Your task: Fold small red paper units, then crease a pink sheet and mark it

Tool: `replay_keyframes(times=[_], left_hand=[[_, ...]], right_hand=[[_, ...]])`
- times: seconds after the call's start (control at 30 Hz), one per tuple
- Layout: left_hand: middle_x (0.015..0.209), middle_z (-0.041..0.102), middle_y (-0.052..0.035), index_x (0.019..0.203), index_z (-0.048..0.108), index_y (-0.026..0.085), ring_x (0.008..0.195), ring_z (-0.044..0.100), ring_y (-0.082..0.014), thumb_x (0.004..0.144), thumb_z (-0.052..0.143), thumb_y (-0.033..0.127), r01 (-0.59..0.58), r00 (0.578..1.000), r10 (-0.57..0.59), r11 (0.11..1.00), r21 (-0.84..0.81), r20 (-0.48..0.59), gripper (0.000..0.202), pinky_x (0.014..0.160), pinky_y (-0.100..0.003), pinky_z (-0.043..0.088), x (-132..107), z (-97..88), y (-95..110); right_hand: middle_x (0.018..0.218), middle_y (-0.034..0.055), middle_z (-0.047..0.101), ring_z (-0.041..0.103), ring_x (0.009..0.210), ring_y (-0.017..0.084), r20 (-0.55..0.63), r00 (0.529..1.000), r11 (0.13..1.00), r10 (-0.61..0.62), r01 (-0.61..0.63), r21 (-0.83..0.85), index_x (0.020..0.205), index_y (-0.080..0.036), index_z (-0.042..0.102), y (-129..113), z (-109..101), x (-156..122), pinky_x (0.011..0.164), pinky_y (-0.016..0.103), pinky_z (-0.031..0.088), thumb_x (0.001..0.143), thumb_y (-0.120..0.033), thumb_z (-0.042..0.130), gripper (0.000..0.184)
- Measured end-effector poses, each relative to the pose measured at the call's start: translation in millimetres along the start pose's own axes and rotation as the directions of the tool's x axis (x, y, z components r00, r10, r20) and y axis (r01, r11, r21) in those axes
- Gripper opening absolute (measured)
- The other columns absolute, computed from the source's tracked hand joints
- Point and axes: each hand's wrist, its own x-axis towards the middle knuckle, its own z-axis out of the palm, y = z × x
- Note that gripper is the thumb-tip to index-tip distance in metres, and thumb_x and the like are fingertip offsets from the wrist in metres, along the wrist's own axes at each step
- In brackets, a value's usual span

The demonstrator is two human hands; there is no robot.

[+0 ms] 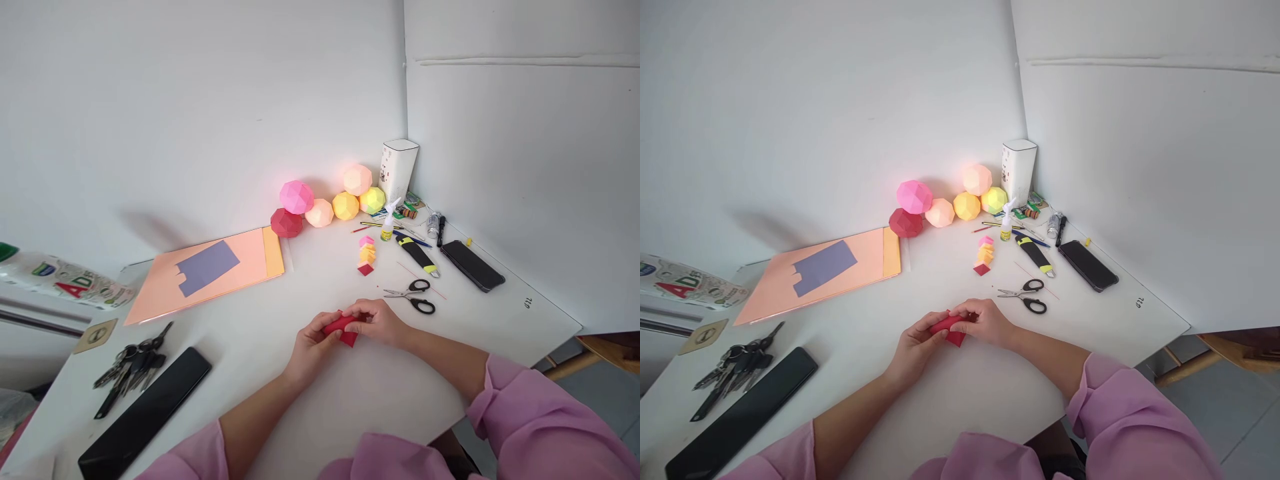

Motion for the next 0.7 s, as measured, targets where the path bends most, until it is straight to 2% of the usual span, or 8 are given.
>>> replay_keyframes(times=[0.13, 0.4, 0.57, 0.7], left_hand=[[0.097, 0.063, -0.0034, 0.104, 0.069, 0.025, 0.09, 0.059, -0.0194, 0.074, 0.07, 0.033, 0.007, 0.999, -0.008, 1.0, -0.004, -0.043, 0.031, 0.086, -0.038, 0.049, 0.1, 1.2, 1.2], [0.095, 0.061, -0.0028, 0.103, 0.069, 0.027, 0.091, 0.059, -0.0182, 0.078, 0.068, 0.03, -0.031, 0.999, 0.031, 1.0, 0.004, 0.027, 0.026, 0.087, -0.036, 0.048, -0.3, 0.0, -0.3], [0.094, 0.061, -0.0038, 0.105, 0.066, 0.025, 0.093, 0.059, -0.0195, 0.078, 0.067, 0.034, -0.006, 1.0, 0.007, 0.997, 0.081, -0.008, 0.029, 0.087, -0.037, 0.048, -1.3, 1.3, -1.3], [0.088, 0.057, -0.0021, 0.102, 0.069, 0.027, 0.085, 0.058, -0.0179, 0.078, 0.066, 0.038, -0.007, 0.999, 0.011, 0.989, 0.145, -0.033, 0.026, 0.083, -0.035, 0.049, -1.7, 2.9, -2.5]], right_hand=[[0.083, 0.0029, 0.061, 0.054, 0.067, 0.013, 0.001, 1.0, 0.997, -0.025, 0.025, -0.077, 0.094, -0.02, 0.07, -2.1, -2.5, 0.9, 0.065, 0.03, 0.046, 0.072, -0.034, 0.071, 0.027], [0.085, 0.0039, 0.064, 0.056, 0.069, 0.014, -0.023, 0.998, 0.996, -0.057, 0.056, -0.068, 0.093, -0.02, 0.07, -2.8, -3.3, 1.0, 0.064, 0.03, 0.046, 0.073, -0.029, 0.07, 0.022], [0.081, 0.0059, 0.065, 0.058, 0.071, 0.017, -0.045, 0.977, 0.974, -0.207, 0.202, -0.099, 0.088, -0.021, 0.071, 2.3, -2.3, 1.4, 0.062, 0.031, 0.048, 0.076, -0.037, 0.069, 0.021], [0.076, 0.0075, 0.067, 0.058, 0.075, 0.02, -0.031, 0.954, 0.944, -0.299, 0.291, -0.154, 0.083, -0.021, 0.072, 1.8, -2.1, 1.8, 0.056, 0.031, 0.046, 0.079, -0.039, 0.066, 0.019]])
